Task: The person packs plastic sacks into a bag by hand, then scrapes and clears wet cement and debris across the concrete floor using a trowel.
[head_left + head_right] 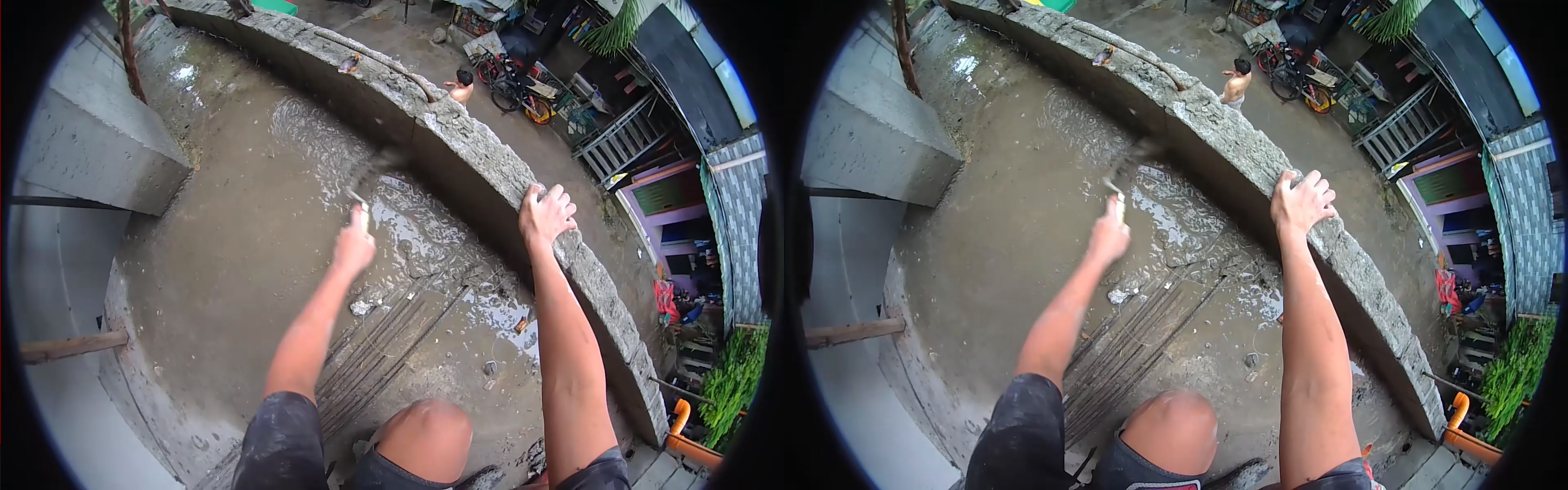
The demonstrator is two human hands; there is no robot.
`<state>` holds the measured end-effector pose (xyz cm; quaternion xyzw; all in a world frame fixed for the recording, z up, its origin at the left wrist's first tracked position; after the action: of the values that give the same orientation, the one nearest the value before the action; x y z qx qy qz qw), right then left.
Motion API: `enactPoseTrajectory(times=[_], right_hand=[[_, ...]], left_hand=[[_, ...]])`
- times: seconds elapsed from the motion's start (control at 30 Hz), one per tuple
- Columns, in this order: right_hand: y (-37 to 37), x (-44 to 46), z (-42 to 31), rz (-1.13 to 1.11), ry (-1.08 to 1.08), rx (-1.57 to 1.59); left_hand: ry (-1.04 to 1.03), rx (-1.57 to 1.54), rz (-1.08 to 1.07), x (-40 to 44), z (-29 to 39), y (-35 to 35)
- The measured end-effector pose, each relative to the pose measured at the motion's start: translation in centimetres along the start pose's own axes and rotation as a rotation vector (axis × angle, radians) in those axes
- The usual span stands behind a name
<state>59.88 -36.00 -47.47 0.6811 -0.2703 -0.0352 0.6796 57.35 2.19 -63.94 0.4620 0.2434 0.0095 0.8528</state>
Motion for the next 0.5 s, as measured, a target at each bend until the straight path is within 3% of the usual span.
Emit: enactPoseTrajectory(times=[0.1, 0.27, 0.33, 0.4, 0.5], right_hand=[[0.0, -0.2, 0.0, -0.006, -0.006, 0.016], [-0.1, 0.0, 0.2, -0.026, -0.015, 0.02], [-0.4, 0.0, 0.3, 0.016, -0.003, 0.007], [0.0, -0.2, 0.4, 0.019, -0.007, 0.06], [0.0, -0.8, 1.4, 0.161, 0.037, 0.25]], left_hand=[[-0.076, -0.035, -0.159, -7.8, 2.4, -4.4], [-0.216, -0.189, -0.35, -12.6, 3.7, -3.9], [-0.255, -0.238, -0.283, -14.3, 3.1, -2.9], [-0.243, -0.479, -0.042, -15.3, 2.6, 1.1], [-0.166, -0.656, -0.015, -17.1, 1.5, 3.6]])
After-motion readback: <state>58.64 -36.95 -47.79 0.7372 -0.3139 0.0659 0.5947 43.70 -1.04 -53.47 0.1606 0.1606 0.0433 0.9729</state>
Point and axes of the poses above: each hand's wrist, its own x-axis towards the middle knuckle, its own y-axis out of the back of the hand, z = x × y, the point moved 8 cm from there along x, towards the middle knuckle, and after that the axes turned 11 degrees about y, right-handed, at the moved point
